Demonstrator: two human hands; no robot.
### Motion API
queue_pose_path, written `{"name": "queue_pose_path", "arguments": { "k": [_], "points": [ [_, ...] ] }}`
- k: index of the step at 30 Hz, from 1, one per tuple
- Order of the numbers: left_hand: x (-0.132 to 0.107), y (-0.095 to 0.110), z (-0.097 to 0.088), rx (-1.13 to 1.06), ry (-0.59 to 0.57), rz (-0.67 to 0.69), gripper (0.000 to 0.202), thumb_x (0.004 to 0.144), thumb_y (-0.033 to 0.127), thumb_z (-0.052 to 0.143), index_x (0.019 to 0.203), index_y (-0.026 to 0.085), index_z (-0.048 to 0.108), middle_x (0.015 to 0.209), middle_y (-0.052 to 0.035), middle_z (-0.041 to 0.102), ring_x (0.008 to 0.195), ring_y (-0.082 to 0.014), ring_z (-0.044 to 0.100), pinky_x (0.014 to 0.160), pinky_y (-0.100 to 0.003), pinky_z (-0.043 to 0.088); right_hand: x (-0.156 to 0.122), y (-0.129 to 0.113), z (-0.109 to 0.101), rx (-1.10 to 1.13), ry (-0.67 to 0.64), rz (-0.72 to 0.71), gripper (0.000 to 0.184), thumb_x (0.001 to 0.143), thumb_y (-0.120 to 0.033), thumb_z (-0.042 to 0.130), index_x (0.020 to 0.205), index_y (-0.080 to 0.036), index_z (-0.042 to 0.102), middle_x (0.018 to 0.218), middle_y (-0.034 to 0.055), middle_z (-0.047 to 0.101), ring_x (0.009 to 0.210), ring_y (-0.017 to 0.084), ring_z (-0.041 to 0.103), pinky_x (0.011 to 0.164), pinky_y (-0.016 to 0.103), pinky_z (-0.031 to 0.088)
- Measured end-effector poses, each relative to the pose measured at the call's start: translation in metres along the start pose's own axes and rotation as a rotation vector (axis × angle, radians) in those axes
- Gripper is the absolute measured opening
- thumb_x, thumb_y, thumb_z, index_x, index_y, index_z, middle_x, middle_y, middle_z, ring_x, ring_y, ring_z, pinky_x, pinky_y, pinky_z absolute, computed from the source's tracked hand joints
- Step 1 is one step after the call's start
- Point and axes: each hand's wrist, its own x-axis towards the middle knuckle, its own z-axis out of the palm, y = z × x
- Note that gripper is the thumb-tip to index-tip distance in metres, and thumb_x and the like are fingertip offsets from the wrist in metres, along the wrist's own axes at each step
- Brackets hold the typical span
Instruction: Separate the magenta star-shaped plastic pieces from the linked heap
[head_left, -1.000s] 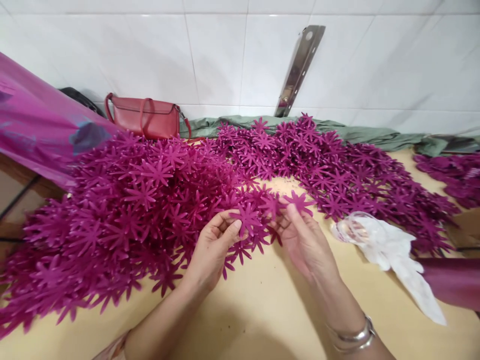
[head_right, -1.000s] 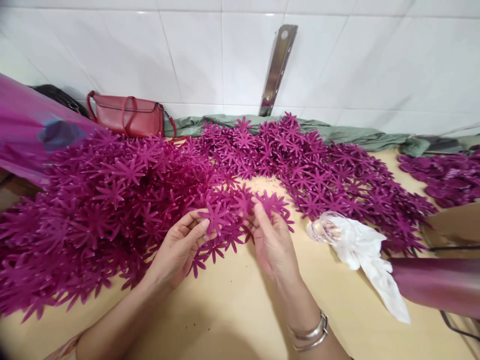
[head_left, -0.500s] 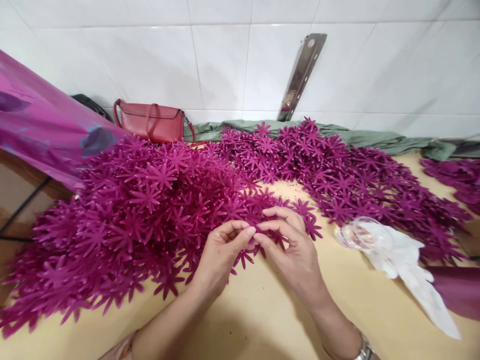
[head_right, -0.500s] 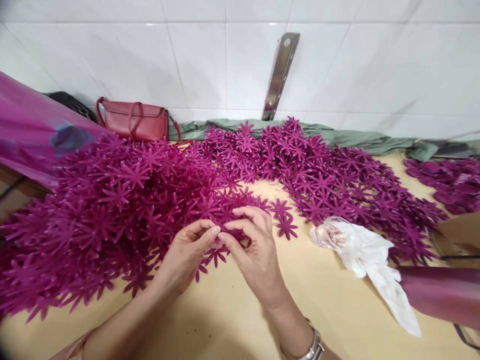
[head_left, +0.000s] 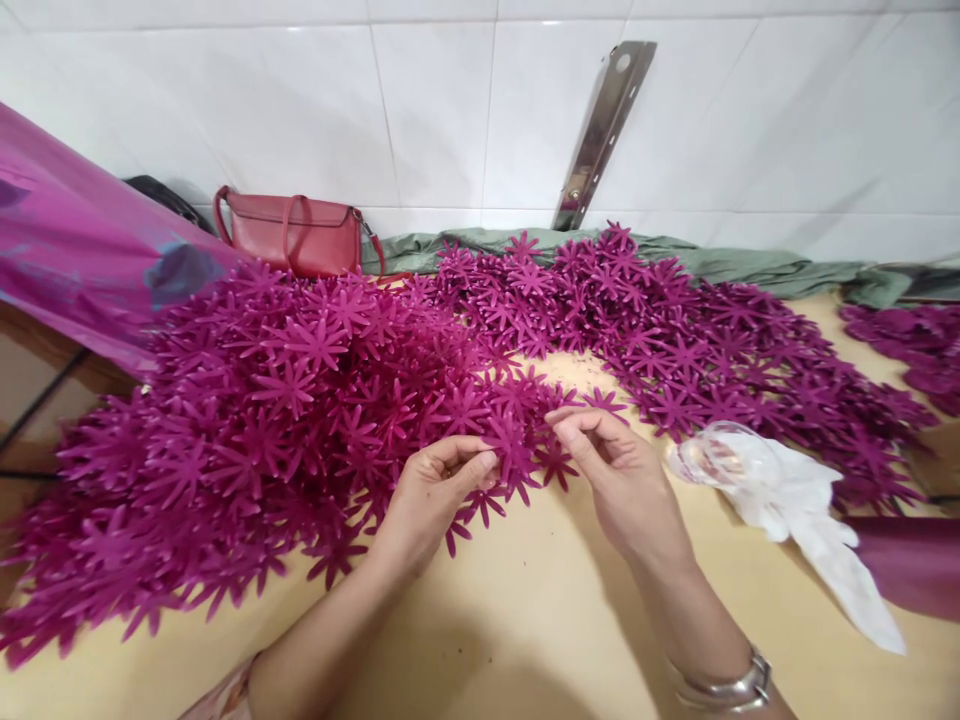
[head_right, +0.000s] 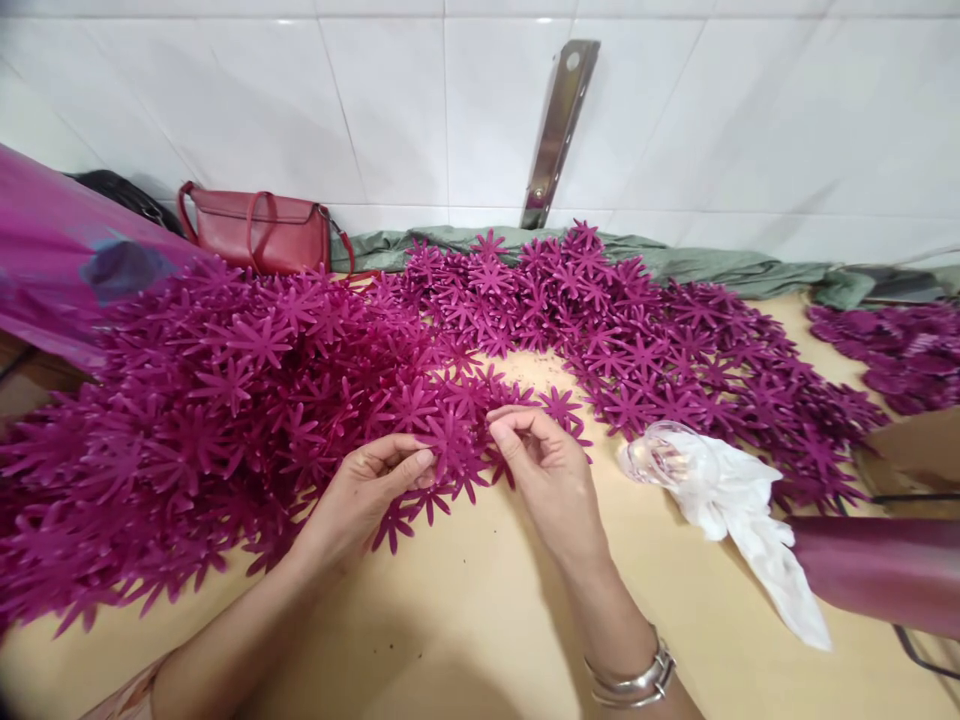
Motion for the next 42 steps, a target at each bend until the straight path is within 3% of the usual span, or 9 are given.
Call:
{"name": "queue_pose_path", "arguments": {
  "k": [5,10,15,21,26,30,32,38,42],
  "points": [
    [-0.003,0.003,0.002,-0.017,-0.046,0.001,0.024,0.077,0.038,0.088,0.081,0.017,0.078,0.071,0.0004,0.071,0.066,-0.0100,0.063,0.068,-0.021,0.051,-0.007,-0.007,0.013,-0.104,-0.101,-0.098,0.014,0.084,-0.035,0.081,0.094,-0.026,0.076,0.116,0.0068,0.070,0.115,0.024,0.064,0.101,0.040,0.050],
    [-0.005,0.004,0.006,-0.020,-0.109,-0.052,0.029,0.077,0.042,0.088,0.075,0.016,0.075,0.068,-0.0009,0.070,0.061,-0.0113,0.061,0.064,-0.023,0.049,-0.010,-0.007,0.019,0.037,-0.217,0.094,0.022,0.089,-0.043,0.074,0.079,-0.023,0.072,0.102,0.0050,0.072,0.088,0.020,0.065,0.076,0.032,0.053],
    [-0.005,0.003,0.001,-0.098,-0.085,-0.044,0.029,0.076,0.039,0.089,0.073,0.016,0.071,0.070,0.0007,0.070,0.065,-0.0101,0.062,0.068,-0.022,0.050,-0.002,0.005,0.008,0.332,0.003,0.247,0.032,0.080,-0.049,0.082,0.078,-0.024,0.063,0.069,-0.0046,0.058,0.061,0.012,0.051,0.061,0.026,0.046],
    [-0.003,0.007,0.003,-0.178,0.018,-0.003,0.029,0.076,0.032,0.089,0.076,0.017,0.065,0.073,0.0026,0.068,0.070,-0.0096,0.064,0.073,-0.022,0.056,0.007,0.016,-0.001,0.555,0.122,0.358,0.027,0.079,-0.040,0.085,0.088,-0.027,0.064,0.092,-0.0023,0.074,0.083,0.017,0.071,0.085,0.035,0.057],
    [-0.002,0.005,0.006,-0.183,0.039,0.019,0.032,0.075,0.027,0.088,0.097,0.018,0.067,0.079,0.0037,0.066,0.073,-0.0096,0.066,0.077,-0.024,0.058,0.009,0.008,0.001,0.649,0.143,0.386,0.038,0.086,-0.064,0.071,0.092,-0.027,0.071,0.099,0.0013,0.079,0.093,0.020,0.074,0.088,0.039,0.060],
    [-0.004,0.005,0.007,-0.141,0.067,0.089,0.060,0.081,0.025,0.083,0.133,0.029,0.054,0.089,0.0050,0.063,0.085,-0.0119,0.068,0.083,-0.025,0.059,0.007,0.006,0.003,0.473,0.179,0.300,0.038,0.066,-0.042,0.094,0.095,-0.026,0.075,0.091,-0.0002,0.079,0.082,0.017,0.073,0.085,0.033,0.059],
    [-0.005,0.004,0.007,-0.103,0.071,0.158,0.065,0.084,0.025,0.081,0.138,0.034,0.046,0.093,0.0051,0.062,0.087,-0.0116,0.067,0.086,-0.026,0.059,0.006,0.007,0.003,0.433,0.192,0.282,0.037,0.062,-0.039,0.097,0.090,-0.024,0.076,0.081,-0.0007,0.078,0.076,0.016,0.071,0.082,0.032,0.058],
    [-0.003,0.002,0.006,0.114,0.040,0.327,0.007,0.093,0.027,0.068,0.091,0.021,0.064,0.092,0.0002,0.062,0.087,-0.0133,0.063,0.087,-0.028,0.056,0.006,0.005,0.006,0.414,0.177,0.238,0.034,0.063,-0.040,0.096,0.073,-0.021,0.069,0.063,-0.0042,0.067,0.057,0.010,0.057,0.059,0.022,0.047],
    [-0.003,0.005,0.009,0.262,0.045,0.323,0.017,0.095,0.029,0.066,0.103,0.020,0.078,0.110,-0.0072,0.070,0.106,-0.0201,0.064,0.098,-0.033,0.051,0.001,0.004,0.010,0.360,0.103,0.194,0.030,0.073,-0.041,0.090,0.075,-0.021,0.067,0.065,-0.0051,0.062,0.058,0.009,0.050,0.057,0.021,0.043]
  ]
}}
